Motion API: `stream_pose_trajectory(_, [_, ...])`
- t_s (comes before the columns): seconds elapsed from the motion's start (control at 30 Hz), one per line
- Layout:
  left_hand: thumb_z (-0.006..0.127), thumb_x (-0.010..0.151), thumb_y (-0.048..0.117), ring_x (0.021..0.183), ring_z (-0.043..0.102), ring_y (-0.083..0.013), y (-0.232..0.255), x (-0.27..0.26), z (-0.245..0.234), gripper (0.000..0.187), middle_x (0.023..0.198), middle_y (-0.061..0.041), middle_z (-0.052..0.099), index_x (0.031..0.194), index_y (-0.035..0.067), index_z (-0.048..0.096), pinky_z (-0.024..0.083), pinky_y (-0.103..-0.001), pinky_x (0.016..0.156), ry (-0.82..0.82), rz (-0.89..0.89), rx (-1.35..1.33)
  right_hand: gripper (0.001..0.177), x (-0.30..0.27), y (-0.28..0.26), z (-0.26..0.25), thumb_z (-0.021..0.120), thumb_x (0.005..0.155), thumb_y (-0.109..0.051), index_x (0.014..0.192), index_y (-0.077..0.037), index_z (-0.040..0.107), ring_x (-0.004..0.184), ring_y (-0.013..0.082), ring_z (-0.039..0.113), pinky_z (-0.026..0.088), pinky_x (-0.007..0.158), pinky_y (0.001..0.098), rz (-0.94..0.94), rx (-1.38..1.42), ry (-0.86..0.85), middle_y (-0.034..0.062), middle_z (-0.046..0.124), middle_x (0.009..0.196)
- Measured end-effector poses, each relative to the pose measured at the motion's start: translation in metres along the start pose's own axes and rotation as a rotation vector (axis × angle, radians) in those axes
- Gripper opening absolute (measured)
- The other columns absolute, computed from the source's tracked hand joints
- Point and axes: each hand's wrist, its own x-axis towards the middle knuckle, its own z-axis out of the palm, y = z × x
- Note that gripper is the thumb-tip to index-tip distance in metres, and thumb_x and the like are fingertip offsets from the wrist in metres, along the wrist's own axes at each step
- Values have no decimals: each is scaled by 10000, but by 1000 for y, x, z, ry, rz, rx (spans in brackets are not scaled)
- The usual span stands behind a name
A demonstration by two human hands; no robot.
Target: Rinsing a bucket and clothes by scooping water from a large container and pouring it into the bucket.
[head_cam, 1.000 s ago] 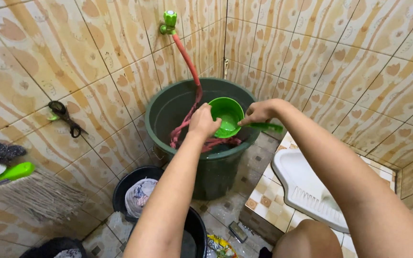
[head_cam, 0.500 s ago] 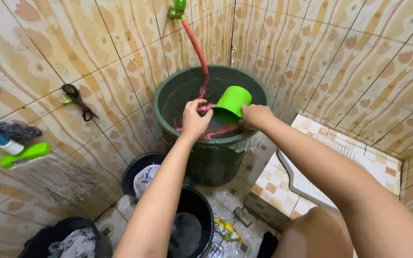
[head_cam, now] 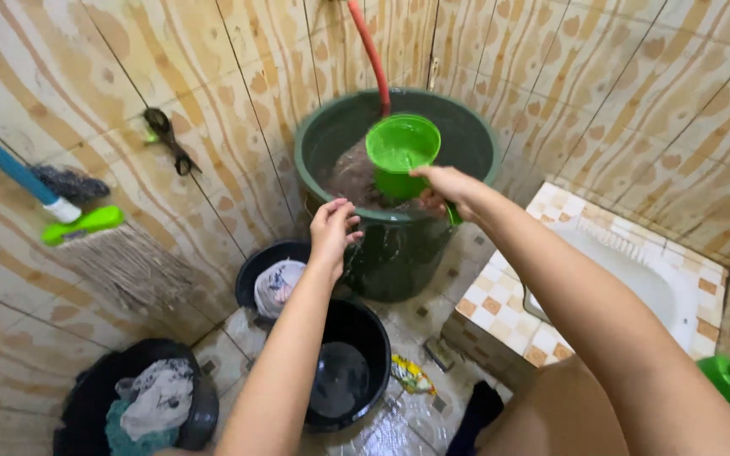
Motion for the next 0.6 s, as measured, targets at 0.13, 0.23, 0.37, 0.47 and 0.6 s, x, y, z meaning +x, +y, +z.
stream_pose_trajectory(0.13, [636,975,341,958,647,-161,-37,-20,-30,316,1138,-33,612,1213,166,521,600,-304,737,-33,-166,-174,796,-12,-7,16,662,952,-309,1531,2,213,505,49,445,363,367,164,-36,134,-95,73,435,831])
stream_pose_trajectory(0.23, [607,1002,385,1132,622,-273,-80,-25,-55,366,1317,-133,587,1284,168,521,577,-432,870,-18,-251,-217,469,-21,2,36,681,925,-237,1259,0,453,466,31,422,341,324,176,-64,184,-152,42,445,752])
stream_pose_trajectory(0.37, [523,1041,463,1227,545,-269,-120,-38,-94,551,1393,-143,523,1449,106,426,510,-453,980,52,-323,-276,333,-44,14,72,697,938,-241,1141,-66,501,435,27,397,358,321,177,-73,190,-293,-1,417,723])
stream_pose_trajectory(0.47, [497,1045,498,1307,511,-289,-153,-57,-127,609,1452,-164,491,1492,98,394,469,-490,1053,122,-383,-362,257,-67,39,105,682,958,-220,1092,-75,516,398,28,382,356,310,191,-85,180,-381,-29,407,675])
stream_pose_trajectory(0.6, [489,1035,523,1257,584,-294,-213,-69,-169,574,1348,-133,571,1439,117,447,486,-514,1038,198,-467,-534,162,-54,124,164,698,945,-114,966,-57,547,316,91,384,316,250,242,-198,260,-377,18,428,522])
